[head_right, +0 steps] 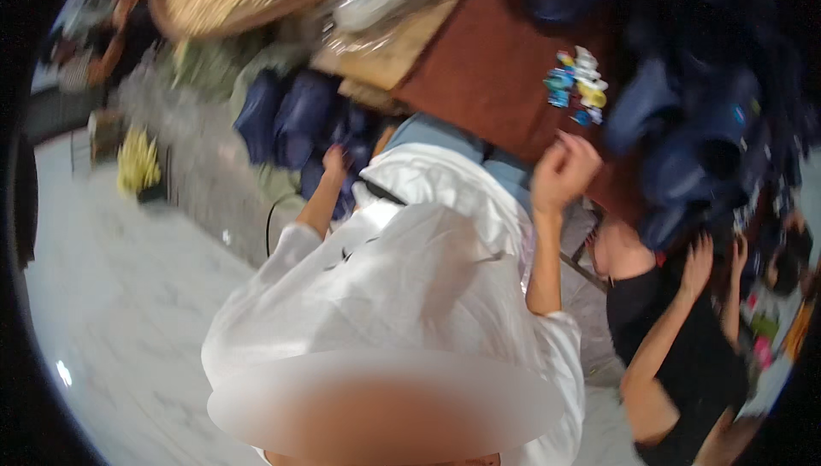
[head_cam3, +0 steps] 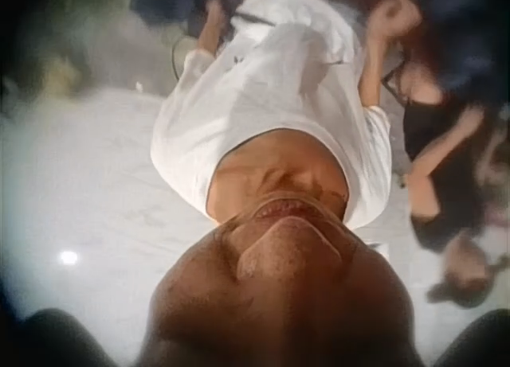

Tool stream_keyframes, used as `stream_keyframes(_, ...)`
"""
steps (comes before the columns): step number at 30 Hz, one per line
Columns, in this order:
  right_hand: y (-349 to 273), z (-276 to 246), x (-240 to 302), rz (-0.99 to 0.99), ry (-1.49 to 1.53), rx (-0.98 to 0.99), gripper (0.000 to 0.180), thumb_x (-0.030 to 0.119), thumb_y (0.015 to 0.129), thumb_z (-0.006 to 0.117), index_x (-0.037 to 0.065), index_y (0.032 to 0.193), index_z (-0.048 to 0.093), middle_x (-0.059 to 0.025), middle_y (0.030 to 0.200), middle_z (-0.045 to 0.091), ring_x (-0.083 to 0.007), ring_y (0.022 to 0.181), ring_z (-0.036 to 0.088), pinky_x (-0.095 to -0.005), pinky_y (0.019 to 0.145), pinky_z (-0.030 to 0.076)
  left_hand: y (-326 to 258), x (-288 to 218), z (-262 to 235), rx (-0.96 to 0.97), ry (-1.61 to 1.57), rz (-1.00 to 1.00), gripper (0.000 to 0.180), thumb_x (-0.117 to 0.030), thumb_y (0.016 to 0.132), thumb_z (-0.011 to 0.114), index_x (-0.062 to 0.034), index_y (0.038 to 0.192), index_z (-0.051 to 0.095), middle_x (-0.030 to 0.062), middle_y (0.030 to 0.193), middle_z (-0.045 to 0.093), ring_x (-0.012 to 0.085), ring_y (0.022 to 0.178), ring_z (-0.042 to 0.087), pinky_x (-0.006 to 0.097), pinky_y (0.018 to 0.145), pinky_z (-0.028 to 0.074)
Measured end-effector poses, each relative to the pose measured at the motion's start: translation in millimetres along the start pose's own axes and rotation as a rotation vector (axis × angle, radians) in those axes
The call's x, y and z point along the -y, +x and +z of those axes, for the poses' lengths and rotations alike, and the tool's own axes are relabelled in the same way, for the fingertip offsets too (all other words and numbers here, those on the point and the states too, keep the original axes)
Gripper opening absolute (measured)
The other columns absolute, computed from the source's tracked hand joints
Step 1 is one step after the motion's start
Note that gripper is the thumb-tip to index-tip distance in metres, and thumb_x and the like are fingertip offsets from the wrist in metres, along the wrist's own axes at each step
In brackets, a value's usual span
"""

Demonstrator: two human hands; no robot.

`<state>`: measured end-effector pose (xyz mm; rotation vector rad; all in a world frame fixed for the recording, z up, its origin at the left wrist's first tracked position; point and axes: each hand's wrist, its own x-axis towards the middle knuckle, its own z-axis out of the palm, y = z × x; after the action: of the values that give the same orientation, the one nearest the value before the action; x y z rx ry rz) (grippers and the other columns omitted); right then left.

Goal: The person is decorating blue rubber clogs by inserting small plastic charms into the holes on the top of the shoes.

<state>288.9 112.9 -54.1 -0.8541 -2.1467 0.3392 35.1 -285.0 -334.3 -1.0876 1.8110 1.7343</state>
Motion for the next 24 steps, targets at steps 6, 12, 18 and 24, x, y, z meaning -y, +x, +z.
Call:
stream_keyframes(6,44,-58,6,-0.088,-0.486,-0.464,0.046,0.024,0.094,0.068,-0.008,0.122,0.051,-0.0199,0.113,0.054,-0.0283,0.104,0.053,-0.0388,0.093,0.043,-67,-20,5,0.042,0.064,0.065,0.034,-0.004,0.089,0.058,-0.0028,0.123,0.058,0.0057,0.087,0.065,0.012,0.067,0.06,0.026,0.055,0.049)
stream_keyframes(12,51,-71,-48,-0.02,-0.657,-0.285,0.07,0.053,0.097,0.057,-0.003,0.138,0.046,-0.0233,0.123,0.053,-0.0433,0.111,0.052,-0.0563,0.088,0.041,-165,-35,66,0.562,0.187,0.397,0.027,-0.003,0.092,0.06,0.0004,0.118,0.064,0.0084,0.101,0.071,0.0153,0.089,0.065,0.028,0.083,0.053)
stream_keyframes(18,60,-84,-57,0.016,-0.595,-0.187,0.062,0.053,0.098,0.055,-0.003,0.124,0.053,-0.0218,0.105,0.057,-0.0424,0.089,0.057,-0.0531,0.073,0.045,-286,-73,98,1.069,0.572,0.663,0.032,-0.01,0.097,0.055,-0.0011,0.127,0.059,0.0098,0.115,0.068,0.018,0.103,0.064,0.031,0.092,0.05)
stream_keyframes(24,56,-85,-54,0.129,-0.396,-0.358,0.06,0.056,0.096,0.057,0.0,0.116,0.055,-0.0217,0.097,0.057,-0.0387,0.08,0.059,-0.0515,0.068,0.047,-281,-102,94,1.087,0.871,1.028,0.033,-0.01,0.095,0.057,-0.0026,0.127,0.06,0.0143,0.119,0.068,0.0253,0.105,0.067,0.035,0.093,0.051)
